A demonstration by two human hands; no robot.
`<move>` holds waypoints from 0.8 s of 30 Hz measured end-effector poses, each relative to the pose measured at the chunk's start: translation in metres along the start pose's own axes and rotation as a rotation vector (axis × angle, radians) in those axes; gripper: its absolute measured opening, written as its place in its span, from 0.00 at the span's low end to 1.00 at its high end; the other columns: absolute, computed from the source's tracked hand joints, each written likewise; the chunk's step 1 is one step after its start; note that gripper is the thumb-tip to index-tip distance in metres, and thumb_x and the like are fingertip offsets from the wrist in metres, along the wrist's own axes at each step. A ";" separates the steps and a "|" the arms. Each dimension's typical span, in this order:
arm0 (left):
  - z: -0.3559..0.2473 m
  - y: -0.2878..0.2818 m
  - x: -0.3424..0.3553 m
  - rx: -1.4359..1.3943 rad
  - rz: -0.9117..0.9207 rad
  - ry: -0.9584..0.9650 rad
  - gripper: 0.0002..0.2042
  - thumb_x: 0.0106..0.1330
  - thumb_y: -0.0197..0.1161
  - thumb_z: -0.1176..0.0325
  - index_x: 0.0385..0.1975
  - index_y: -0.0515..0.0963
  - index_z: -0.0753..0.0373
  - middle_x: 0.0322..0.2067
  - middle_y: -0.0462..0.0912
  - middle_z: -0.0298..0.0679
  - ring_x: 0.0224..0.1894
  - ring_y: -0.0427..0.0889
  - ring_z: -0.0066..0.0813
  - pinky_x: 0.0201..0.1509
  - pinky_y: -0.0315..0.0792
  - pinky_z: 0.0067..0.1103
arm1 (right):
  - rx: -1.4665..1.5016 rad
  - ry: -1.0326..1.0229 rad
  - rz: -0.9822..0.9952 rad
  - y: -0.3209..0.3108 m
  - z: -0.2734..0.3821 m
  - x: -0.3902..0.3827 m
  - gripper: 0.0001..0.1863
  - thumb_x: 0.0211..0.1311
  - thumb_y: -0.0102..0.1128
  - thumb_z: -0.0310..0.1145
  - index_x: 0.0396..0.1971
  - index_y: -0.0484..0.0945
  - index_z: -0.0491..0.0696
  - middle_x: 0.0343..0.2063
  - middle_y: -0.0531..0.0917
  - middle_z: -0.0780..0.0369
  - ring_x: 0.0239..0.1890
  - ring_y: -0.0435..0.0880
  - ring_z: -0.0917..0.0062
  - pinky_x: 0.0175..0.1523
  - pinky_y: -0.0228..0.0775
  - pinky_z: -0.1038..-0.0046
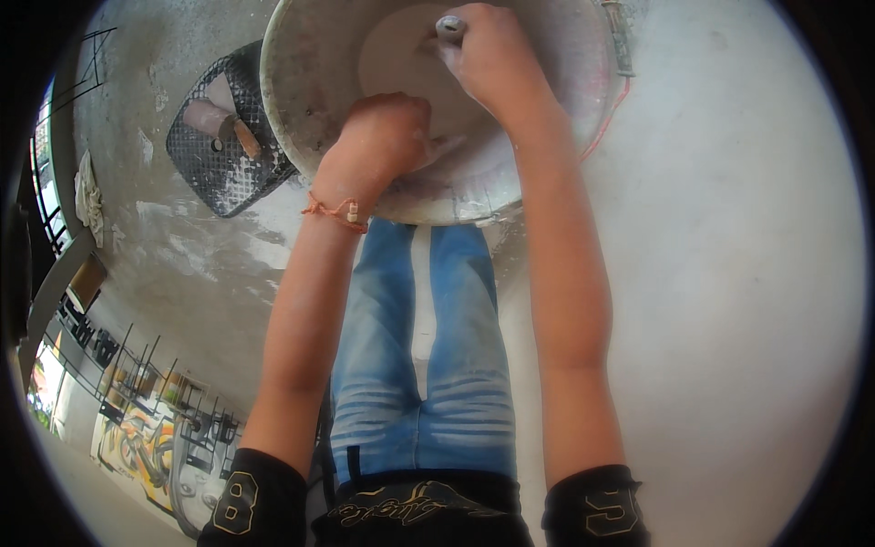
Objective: Scraping a wall with a putty knife and mixing plaster or repair material in a bucket.
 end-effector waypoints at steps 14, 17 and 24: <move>-0.005 -0.001 0.004 0.026 0.031 -0.001 0.26 0.65 0.64 0.41 0.33 0.86 0.65 0.33 0.88 0.49 0.38 0.88 0.47 0.45 0.81 0.36 | 0.023 0.043 -0.055 -0.013 -0.005 0.003 0.11 0.60 0.72 0.31 0.38 0.87 0.41 0.28 0.88 0.55 0.30 0.85 0.69 0.42 0.77 0.70; -0.001 0.000 0.001 0.048 0.026 -0.008 0.25 0.64 0.65 0.43 0.33 0.86 0.65 0.34 0.88 0.48 0.38 0.88 0.47 0.45 0.81 0.36 | -0.047 0.104 0.070 0.005 -0.009 0.005 0.12 0.58 0.74 0.33 0.37 0.88 0.41 0.29 0.89 0.56 0.30 0.86 0.69 0.42 0.78 0.70; -0.001 -0.002 0.000 0.048 0.069 -0.010 0.21 0.64 0.66 0.47 0.36 0.87 0.62 0.35 0.89 0.47 0.39 0.88 0.47 0.46 0.81 0.37 | -0.107 0.109 0.150 0.010 -0.008 0.000 0.17 0.53 0.78 0.35 0.36 0.85 0.40 0.32 0.89 0.54 0.33 0.88 0.66 0.44 0.79 0.67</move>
Point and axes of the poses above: each hand's wrist, its own x-axis towards the middle knuckle, its own y-axis out of the palm, z = x × y, the point moved 7 cm from there along x, towards the middle knuckle
